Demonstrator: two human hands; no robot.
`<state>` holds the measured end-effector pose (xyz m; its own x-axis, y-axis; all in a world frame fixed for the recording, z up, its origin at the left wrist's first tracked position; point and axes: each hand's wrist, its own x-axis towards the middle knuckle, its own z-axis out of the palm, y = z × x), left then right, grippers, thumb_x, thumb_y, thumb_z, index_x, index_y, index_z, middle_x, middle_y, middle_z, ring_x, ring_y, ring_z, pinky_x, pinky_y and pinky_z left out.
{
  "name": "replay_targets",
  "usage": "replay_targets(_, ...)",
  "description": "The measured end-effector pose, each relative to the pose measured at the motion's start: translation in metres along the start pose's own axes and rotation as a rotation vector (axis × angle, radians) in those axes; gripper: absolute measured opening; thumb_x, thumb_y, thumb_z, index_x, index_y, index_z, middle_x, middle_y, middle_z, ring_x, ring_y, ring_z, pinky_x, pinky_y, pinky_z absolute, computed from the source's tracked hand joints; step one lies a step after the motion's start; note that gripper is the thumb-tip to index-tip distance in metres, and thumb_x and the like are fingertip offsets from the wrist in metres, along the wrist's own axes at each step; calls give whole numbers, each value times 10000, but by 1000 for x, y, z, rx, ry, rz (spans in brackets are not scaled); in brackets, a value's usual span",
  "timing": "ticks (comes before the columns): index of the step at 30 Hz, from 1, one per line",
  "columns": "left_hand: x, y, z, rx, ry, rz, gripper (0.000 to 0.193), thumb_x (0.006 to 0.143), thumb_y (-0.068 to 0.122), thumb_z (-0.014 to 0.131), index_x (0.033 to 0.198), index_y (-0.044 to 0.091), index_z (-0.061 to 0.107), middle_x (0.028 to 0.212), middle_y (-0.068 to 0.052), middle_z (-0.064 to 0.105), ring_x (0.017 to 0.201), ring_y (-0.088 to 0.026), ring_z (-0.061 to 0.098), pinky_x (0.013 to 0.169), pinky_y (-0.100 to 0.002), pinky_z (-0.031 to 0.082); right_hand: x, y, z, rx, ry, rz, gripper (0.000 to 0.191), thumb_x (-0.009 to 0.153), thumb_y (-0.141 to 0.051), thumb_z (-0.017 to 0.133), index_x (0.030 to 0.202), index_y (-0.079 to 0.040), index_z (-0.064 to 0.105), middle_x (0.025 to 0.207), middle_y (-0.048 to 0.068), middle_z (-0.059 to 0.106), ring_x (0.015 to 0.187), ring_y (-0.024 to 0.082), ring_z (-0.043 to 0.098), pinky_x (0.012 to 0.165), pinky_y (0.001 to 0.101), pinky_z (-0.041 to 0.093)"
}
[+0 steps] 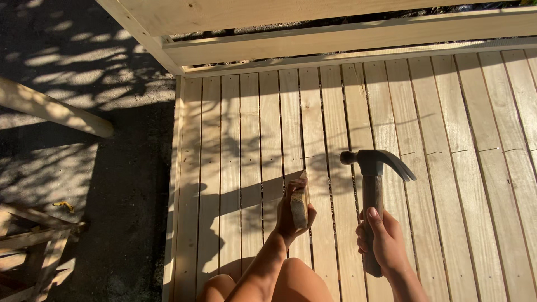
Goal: The person hammers nails into the slatted surface of a wooden bench frame outdoors, working one nail at a time while holding a small wood block in the other hand. They move across the bench driving successive nails, then reach into a cardboard box for more nails.
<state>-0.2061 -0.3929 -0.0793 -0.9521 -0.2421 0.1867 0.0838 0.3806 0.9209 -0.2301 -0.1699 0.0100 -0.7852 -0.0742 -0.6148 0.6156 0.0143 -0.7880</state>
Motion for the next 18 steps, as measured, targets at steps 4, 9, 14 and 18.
replay_targets(4,-11,8,9,137,66,206,557,718,42,669,1247,70,496,1221,-205,514,1157,-445,598,775,-442,585,34,-41,30,-55,-174,-186,438,992,-474,536,943,-38,527,583,70,501,425,156,454,404,334,396)
replay_targets(9,-25,18,12,51,83,-1,588,726,70,735,1266,136,513,1301,-194,486,1103,-410,642,781,-460,599,51,-58,51,-847,-281,325,476,991,-524,519,952,-53,569,619,45,502,481,163,480,450,367,442)
replay_targets(14,-10,22,10,61,31,-118,627,703,121,796,1259,162,507,1272,-152,511,979,-404,676,733,-469,605,57,-91,36,-633,-138,141,485,980,-527,517,980,-47,587,615,41,479,473,152,475,454,366,449)
replay_targets(18,3,20,13,86,-26,-215,636,705,110,772,1276,165,496,1254,-147,492,922,-397,679,751,-473,599,19,-96,0,-308,-4,-100,504,1012,-472,467,1043,20,567,629,90,502,477,167,452,446,359,404)
